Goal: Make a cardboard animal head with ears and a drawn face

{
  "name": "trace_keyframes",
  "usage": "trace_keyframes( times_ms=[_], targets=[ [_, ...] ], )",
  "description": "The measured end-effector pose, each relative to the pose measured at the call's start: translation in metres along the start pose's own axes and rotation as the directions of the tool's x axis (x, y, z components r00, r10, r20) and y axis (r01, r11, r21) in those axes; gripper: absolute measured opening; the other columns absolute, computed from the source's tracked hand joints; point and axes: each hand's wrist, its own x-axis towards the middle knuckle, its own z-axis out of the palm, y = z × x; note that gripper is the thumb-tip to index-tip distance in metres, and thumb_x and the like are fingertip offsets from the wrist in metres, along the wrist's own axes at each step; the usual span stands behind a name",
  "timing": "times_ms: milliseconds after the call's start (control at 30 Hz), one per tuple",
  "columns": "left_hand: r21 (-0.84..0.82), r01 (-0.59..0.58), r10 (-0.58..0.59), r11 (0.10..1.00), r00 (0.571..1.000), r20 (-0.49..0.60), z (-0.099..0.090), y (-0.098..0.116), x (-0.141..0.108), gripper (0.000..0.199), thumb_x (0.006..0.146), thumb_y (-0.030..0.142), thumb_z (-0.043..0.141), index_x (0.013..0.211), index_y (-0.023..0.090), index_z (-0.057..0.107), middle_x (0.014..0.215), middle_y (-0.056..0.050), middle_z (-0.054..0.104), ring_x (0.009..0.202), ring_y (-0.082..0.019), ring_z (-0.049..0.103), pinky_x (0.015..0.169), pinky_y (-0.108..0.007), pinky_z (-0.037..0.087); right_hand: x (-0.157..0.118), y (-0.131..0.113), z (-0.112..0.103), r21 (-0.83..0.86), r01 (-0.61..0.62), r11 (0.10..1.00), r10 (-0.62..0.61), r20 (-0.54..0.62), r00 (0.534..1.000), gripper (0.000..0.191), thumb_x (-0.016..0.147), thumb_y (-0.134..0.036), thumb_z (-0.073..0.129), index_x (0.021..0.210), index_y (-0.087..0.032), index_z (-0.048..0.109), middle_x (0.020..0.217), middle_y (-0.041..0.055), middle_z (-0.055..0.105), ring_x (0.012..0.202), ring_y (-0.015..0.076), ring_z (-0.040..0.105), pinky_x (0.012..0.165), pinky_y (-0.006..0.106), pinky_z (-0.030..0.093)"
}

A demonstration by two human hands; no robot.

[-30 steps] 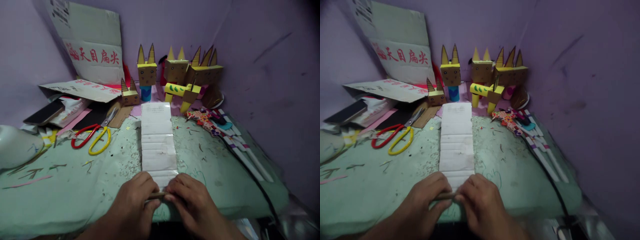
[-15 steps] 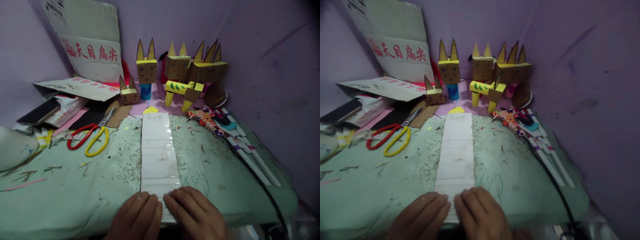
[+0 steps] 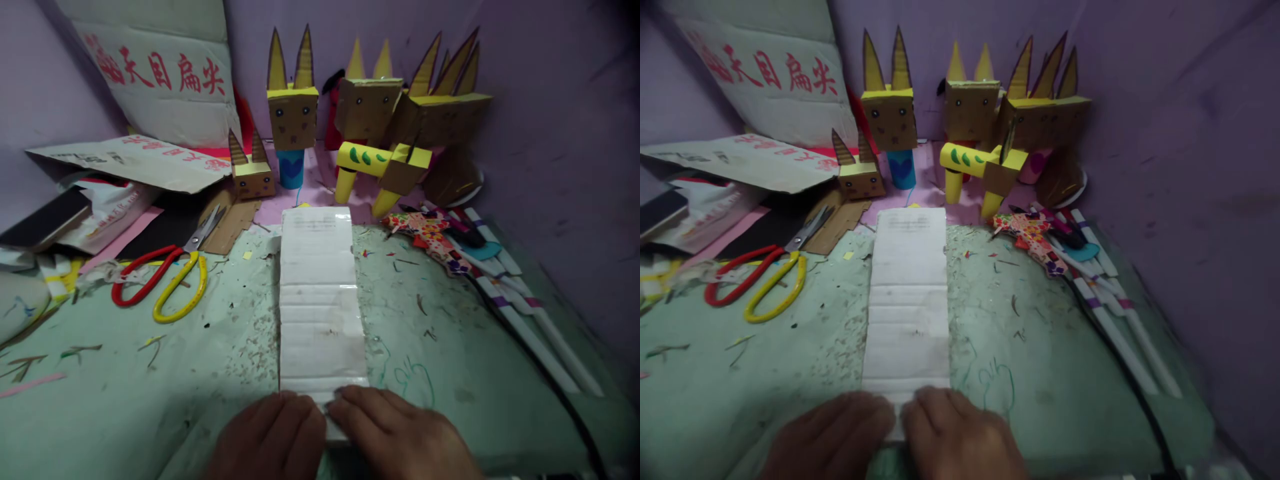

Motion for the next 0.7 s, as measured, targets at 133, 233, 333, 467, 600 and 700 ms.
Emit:
trace_keyframes(
  times_ms=[133, 233, 333, 467, 600, 700],
  targets=[
    [-0.223, 0.224, -0.173, 0.949, 0.959, 0.224, -0.007, -0.011, 0.023, 0.019, 0.078, 0.024, 0.043, 0.059, 0.022, 0.046, 0.048, 0.004, 0.053, 0.038, -0.012, 0.046, 0.035, -0.022, 0.028, 0.027, 0.013, -0.013, 0.284, -0.276, 0.918, 0.221, 0.210, 0.952, 0.022, 0.065, -0.004, 0.052, 0.063, -0.023, 0.063, 0.056, -0.0025, 0.067, 0.047, 0.0135, 0.062, 0.041, 0.019, 0.045],
    [-0.281, 0.417, -0.290, 0.864, 0.870, 0.399, -0.011, -0.017, 0.037, 0.027, 0.078, 0.028, 0.039, 0.051, 0.021, 0.041, 0.044, 0.003, 0.050, 0.038, -0.011, 0.045, 0.037, -0.022, 0.025, 0.043, 0.021, -0.019, 0.361, -0.477, 0.802, 0.309, 0.432, 0.847, 0.023, 0.060, -0.001, 0.052, 0.052, -0.021, 0.058, 0.042, -0.0065, 0.053, 0.038, 0.0091, 0.051, 0.034, 0.016, 0.029],
    [-0.347, 0.450, -0.286, 0.823, 0.855, 0.432, -0.016, -0.018, 0.038, 0.025, 0.079, 0.023, 0.038, 0.056, 0.020, 0.045, 0.052, 0.002, 0.055, 0.046, -0.012, 0.050, 0.045, -0.023, 0.033, 0.043, 0.020, -0.020, 0.351, -0.518, 0.781, 0.338, 0.459, 0.821, 0.020, 0.061, -0.002, 0.055, 0.052, -0.019, 0.057, 0.044, -0.0058, 0.052, 0.041, 0.0094, 0.048, 0.036, 0.018, 0.029],
    [-0.511, 0.179, -0.125, 0.841, 0.982, 0.139, -0.015, -0.014, 0.017, 0.027, 0.090, 0.027, 0.036, 0.071, 0.021, 0.054, 0.070, -0.001, 0.063, 0.064, -0.015, 0.057, 0.060, -0.027, 0.043, 0.016, 0.007, -0.013, 0.419, -0.199, 0.886, 0.154, 0.139, 0.978, 0.021, 0.077, -0.009, 0.051, 0.065, -0.020, 0.063, 0.061, -0.0010, 0.063, 0.054, 0.0123, 0.058, 0.049, 0.021, 0.044],
    [-0.328, 0.011, -0.058, 0.945, 0.989, -0.134, -0.005, -0.013, -0.001, 0.024, 0.093, 0.025, 0.035, 0.085, 0.024, 0.058, 0.091, -0.002, 0.071, 0.079, -0.018, 0.062, 0.071, -0.032, 0.046, -0.008, 0.000, -0.009, 0.322, 0.073, 0.944, -0.055, -0.066, 0.996, 0.025, 0.092, -0.021, 0.043, 0.089, -0.020, 0.068, 0.069, 0.0024, 0.068, 0.058, 0.0136, 0.062, 0.046, 0.021, 0.046],
    [-0.306, -0.025, -0.033, 0.952, 0.983, -0.182, 0.001, -0.014, -0.007, 0.025, 0.094, 0.020, 0.036, 0.084, 0.024, 0.059, 0.084, 0.001, 0.073, 0.078, -0.015, 0.064, 0.074, -0.031, 0.048, -0.009, 0.003, -0.009, 0.353, 0.119, 0.928, -0.061, -0.171, 0.983, 0.024, 0.095, -0.026, 0.042, 0.093, -0.022, 0.066, 0.075, 0.0002, 0.071, 0.066, 0.0115, 0.064, 0.061, 0.022, 0.053]
  ],
)
